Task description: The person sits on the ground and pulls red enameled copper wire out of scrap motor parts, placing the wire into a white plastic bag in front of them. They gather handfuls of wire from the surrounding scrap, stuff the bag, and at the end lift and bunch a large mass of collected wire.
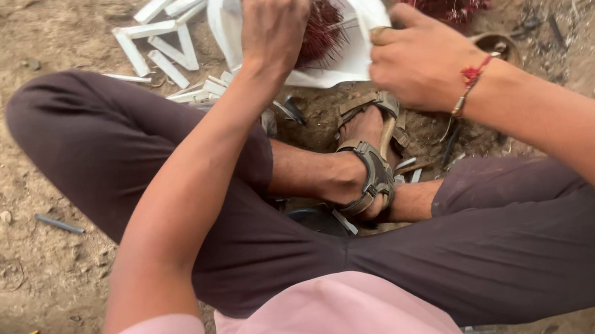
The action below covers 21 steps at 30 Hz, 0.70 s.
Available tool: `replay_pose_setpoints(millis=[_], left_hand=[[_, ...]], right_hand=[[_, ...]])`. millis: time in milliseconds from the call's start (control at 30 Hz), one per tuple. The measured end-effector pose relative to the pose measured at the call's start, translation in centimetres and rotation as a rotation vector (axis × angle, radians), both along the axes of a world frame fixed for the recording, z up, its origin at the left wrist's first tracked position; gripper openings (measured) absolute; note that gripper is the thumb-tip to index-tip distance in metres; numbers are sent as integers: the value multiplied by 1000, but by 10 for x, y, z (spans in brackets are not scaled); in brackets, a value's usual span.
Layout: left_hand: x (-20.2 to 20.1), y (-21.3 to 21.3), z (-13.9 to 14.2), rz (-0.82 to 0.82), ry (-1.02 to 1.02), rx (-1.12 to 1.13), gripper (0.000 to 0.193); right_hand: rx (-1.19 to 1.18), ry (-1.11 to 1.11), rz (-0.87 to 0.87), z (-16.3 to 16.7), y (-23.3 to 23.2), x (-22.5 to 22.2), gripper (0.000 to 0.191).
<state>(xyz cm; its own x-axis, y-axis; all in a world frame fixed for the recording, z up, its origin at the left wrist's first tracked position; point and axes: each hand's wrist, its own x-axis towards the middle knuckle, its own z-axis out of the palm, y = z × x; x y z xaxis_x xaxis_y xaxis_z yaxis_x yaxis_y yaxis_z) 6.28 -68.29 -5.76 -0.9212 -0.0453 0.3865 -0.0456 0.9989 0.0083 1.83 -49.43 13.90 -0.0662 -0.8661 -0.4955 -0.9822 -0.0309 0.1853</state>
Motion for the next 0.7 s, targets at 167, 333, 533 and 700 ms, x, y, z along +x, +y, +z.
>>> replay_pose_setpoints(millis=[167,333,533,700], left_hand=[[-5,6,-19,-16,-42,19,8],[-5,-9,-14,-74,-94,-6,13],[2,-1,22,-102,-191,72,35],[6,1,56,-134,-269,199,52]], right_hand=[[-133,-181,-69,9,-27,20,15],[-318,-174,-81,1,-30,39,13],[-462,-81,-67,-24,-13,17,29],[-638,-110,-411,-71,50,-90,26]])
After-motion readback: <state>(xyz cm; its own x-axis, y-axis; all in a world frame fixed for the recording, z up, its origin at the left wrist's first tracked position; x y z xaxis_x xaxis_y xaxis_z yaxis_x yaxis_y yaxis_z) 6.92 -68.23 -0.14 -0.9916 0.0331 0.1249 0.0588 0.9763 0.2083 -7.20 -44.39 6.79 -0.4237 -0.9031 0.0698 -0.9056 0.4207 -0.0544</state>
